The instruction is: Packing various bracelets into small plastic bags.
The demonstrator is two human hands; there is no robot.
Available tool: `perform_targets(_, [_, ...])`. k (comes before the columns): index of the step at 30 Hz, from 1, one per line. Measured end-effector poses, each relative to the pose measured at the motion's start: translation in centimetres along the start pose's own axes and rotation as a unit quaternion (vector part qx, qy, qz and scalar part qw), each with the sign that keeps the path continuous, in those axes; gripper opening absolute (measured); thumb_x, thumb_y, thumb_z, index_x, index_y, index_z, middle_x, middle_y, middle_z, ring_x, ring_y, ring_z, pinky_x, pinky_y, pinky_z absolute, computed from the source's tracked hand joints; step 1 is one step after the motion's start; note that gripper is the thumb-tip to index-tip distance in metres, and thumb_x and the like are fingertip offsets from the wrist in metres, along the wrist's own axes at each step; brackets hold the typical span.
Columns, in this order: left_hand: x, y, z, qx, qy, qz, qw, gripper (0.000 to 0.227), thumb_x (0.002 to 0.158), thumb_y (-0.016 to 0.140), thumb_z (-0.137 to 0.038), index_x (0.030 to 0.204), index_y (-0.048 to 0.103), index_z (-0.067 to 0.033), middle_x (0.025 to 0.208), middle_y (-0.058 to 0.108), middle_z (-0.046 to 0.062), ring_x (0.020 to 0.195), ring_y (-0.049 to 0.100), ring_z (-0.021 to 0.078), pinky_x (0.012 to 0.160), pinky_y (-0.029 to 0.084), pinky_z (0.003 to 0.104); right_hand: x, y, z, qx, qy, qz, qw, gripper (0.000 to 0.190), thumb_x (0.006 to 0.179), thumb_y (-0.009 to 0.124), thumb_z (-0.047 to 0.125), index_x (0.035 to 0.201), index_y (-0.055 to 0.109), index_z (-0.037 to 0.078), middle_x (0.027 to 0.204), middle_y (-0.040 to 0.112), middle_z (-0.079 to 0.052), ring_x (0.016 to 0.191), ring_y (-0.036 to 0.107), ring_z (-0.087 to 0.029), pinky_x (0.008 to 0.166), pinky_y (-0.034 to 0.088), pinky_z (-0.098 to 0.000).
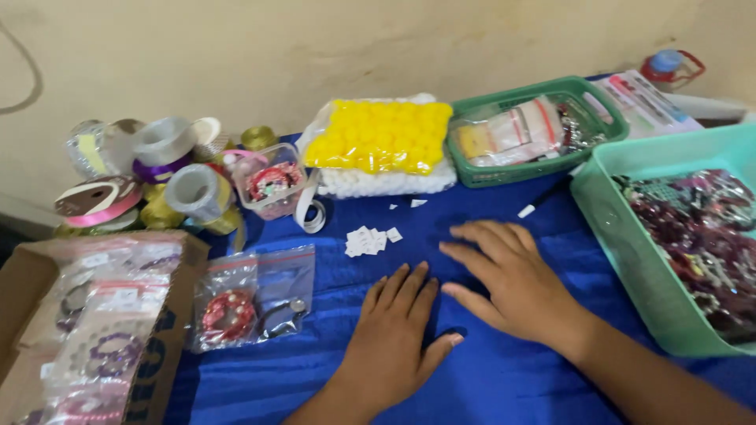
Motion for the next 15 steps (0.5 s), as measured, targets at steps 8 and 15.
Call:
perform_targets(8, [0.5,-0.1,0.1,-0.028,0.021,0.012,0.999,0.071,0.095,0.064,-0.05,0.139,0.053,0.0044,0.148,0.049,0.027,0.139,0.041,0.0454,0.114,0.027,0.057,2.6,-0.7,-3.5,-0.152,0.108,-0.048,0.981,0.079,0.082,0.074,0.042,0.142,0.049,-0.001,0.143,0.054,-0.024,0.137,0.045,-0.04,0.11,0.034,-0.0539])
perform_targets(15, [0.2,0.0,0.6,-0.03,0.04,0.006,0.999,0.072,0.095,0.064,-0.049,0.141,0.052,0.0051,0.148,0.049,0.027,0.141,0.041,0.0436,0.115,0.027,0.056,6.8,-0.2,-6.8,-0.198,0.214,0.083,0.953,0.076,0.092,0.063,0.058,0.143,0.051,0.003,0.097,0.073,-0.023,0.099,0.068,-0.039,0.105,0.037,-0.051])
Point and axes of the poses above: each hand's wrist, its own x-axis towards the middle knuckle, its own y-axis out of the palm, z = x × y, the point moved 1 cm from there along x, towards the middle knuckle
